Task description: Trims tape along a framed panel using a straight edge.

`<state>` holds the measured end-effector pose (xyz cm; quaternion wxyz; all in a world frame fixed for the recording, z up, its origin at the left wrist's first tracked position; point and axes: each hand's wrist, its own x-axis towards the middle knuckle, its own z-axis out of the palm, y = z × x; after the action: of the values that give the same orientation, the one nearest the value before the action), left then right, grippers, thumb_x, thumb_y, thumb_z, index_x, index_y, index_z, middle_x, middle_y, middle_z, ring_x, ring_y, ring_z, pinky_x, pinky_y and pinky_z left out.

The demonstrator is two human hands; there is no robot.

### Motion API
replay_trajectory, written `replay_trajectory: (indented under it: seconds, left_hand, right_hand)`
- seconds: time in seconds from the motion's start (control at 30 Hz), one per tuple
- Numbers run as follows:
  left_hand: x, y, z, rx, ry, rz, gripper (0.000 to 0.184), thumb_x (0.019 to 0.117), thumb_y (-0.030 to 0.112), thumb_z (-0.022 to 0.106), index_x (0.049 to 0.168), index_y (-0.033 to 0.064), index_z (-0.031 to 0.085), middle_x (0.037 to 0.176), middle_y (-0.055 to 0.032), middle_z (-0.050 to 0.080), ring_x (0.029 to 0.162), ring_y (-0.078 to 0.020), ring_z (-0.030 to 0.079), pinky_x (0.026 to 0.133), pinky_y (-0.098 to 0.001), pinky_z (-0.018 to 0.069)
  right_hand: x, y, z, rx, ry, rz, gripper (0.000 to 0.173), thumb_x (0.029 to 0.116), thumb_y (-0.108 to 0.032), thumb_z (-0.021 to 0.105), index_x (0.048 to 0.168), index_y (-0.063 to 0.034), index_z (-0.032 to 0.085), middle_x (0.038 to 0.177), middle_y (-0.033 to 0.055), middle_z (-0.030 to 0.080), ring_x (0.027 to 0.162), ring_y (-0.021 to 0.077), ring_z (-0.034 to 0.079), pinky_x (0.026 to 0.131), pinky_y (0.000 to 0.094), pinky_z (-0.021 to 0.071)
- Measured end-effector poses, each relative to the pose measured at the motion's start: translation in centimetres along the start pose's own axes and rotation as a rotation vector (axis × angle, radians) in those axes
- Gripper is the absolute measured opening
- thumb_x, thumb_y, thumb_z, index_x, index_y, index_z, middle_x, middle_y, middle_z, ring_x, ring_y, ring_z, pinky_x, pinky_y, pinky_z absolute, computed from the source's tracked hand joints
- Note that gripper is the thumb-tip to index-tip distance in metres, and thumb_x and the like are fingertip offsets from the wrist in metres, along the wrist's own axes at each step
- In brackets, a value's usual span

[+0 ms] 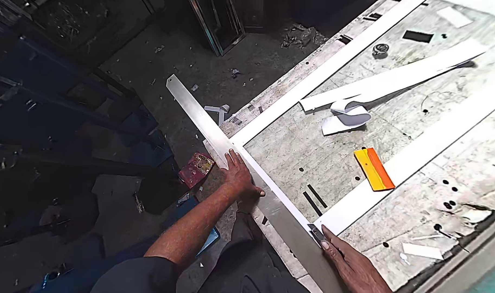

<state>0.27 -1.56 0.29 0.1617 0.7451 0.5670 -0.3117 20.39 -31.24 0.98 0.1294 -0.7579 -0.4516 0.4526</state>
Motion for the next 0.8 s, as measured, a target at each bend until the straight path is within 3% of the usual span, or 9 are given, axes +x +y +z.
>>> replay_trajectory:
  seconds: [0.03,0.13,0.2,0.3,0.4,0.5,0.6,0.8]
  left_hand:
    - [0.0,0.0,0.0,-0.018,-0.002,0.004,0.170,0.0458,0.087,0.079,0.160,-0.0082,-0.005,0.166,-0.0322,-0.017,0.155,-0.0517,0.000,0.108,-0.0730,0.0351]
    - [-0.1,0.0,-0.2,-0.038,-0.020,0.010,0.168,0.0479,0.085,0.080,0.160,-0.0083,-0.005,0.166,-0.0322,-0.017,0.155,-0.0520,-0.002,0.107,-0.0756,0.0339]
    - [-0.1,0.0,-0.2,-0.047,-0.035,0.011,0.168,0.0484,0.084,0.080,0.160,-0.0085,-0.006,0.166,-0.0318,-0.019,0.155,-0.0519,-0.005,0.108,-0.0777,0.0304]
    - [0.1,-0.1,-0.1,-0.097,-0.030,0.025,0.169,0.0488,0.080,0.084,0.159,-0.0090,-0.008,0.165,-0.0309,-0.022,0.154,-0.0525,-0.009,0.108,-0.0812,0.0244]
    - [0.2,-0.4,0.2,-0.141,-0.029,0.044,0.167,0.0512,0.078,0.084,0.159,-0.0097,-0.009,0.165,-0.0307,-0.024,0.154,-0.0524,-0.011,0.108,-0.0825,0.0229]
    - [0.1,-0.6,0.2,-0.167,-0.028,0.061,0.166,0.0523,0.077,0.085,0.159,-0.0095,-0.009,0.164,-0.0311,-0.024,0.154,-0.0528,-0.012,0.106,-0.0828,0.0248]
    - [-0.2,-0.7,-0.1,-0.179,-0.034,0.068,0.165,0.0540,0.076,0.085,0.158,-0.0095,-0.010,0.164,-0.0311,-0.025,0.154,-0.0525,-0.013,0.106,-0.0831,0.0244]
    - [0.0,-0.7,-0.1,-0.170,-0.045,0.070,0.164,0.0548,0.076,0.085,0.158,-0.0095,-0.010,0.164,-0.0314,-0.024,0.154,-0.0518,-0.013,0.107,-0.0837,0.0222]
  right_hand:
    - [1.1,-0.2,-0.2,0.016,0.030,-0.049,0.052,0.1077,-0.035,0.045,0.152,-0.0070,0.051,0.131,0.0199,0.068,0.117,0.0341,0.068,0.105,0.0541,0.0498]
    - [5.5,-2.2,-0.6,0.001,0.141,-0.187,0.043,0.1013,-0.032,0.051,0.138,-0.0174,0.066,0.103,0.0044,0.075,0.081,0.0153,0.072,0.076,0.0395,0.0607]
    - [9.2,-4.7,-0.9,-0.035,0.180,-0.305,0.038,0.0982,-0.031,0.056,0.132,-0.0189,0.070,0.096,0.0003,0.076,0.074,0.0100,0.071,0.071,0.0333,0.0617]
    - [15.0,-9.1,-1.1,-0.151,0.215,-0.491,0.035,0.0992,-0.025,0.057,0.129,-0.0134,0.071,0.103,0.0045,0.077,0.083,0.0148,0.073,0.078,0.0348,0.0610]
    - [20.2,-13.7,-0.6,-0.262,0.207,-0.602,0.040,0.1001,-0.023,0.054,0.136,-0.0131,0.068,0.104,0.0107,0.076,0.089,0.0239,0.074,0.084,0.0415,0.0594]
    - [24.1,-17.7,-0.1,-0.359,0.150,-0.621,0.041,0.1023,-0.027,0.052,0.139,-0.0160,0.067,0.103,0.0144,0.074,0.094,0.0298,0.072,0.086,0.0463,0.0572]
    - [26.7,-20.7,0.5,-0.423,0.105,-0.605,0.042,0.1031,-0.027,0.051,0.142,-0.0176,0.064,0.110,0.0166,0.073,0.102,0.0321,0.071,0.090,0.0487,0.0558]
    - [28.5,-23.0,1.0,-0.527,0.040,-0.573,0.046,0.1029,-0.026,0.050,0.147,-0.0222,0.058,0.111,0.0181,0.070,0.102,0.0345,0.069,0.087,0.0505,0.0551]
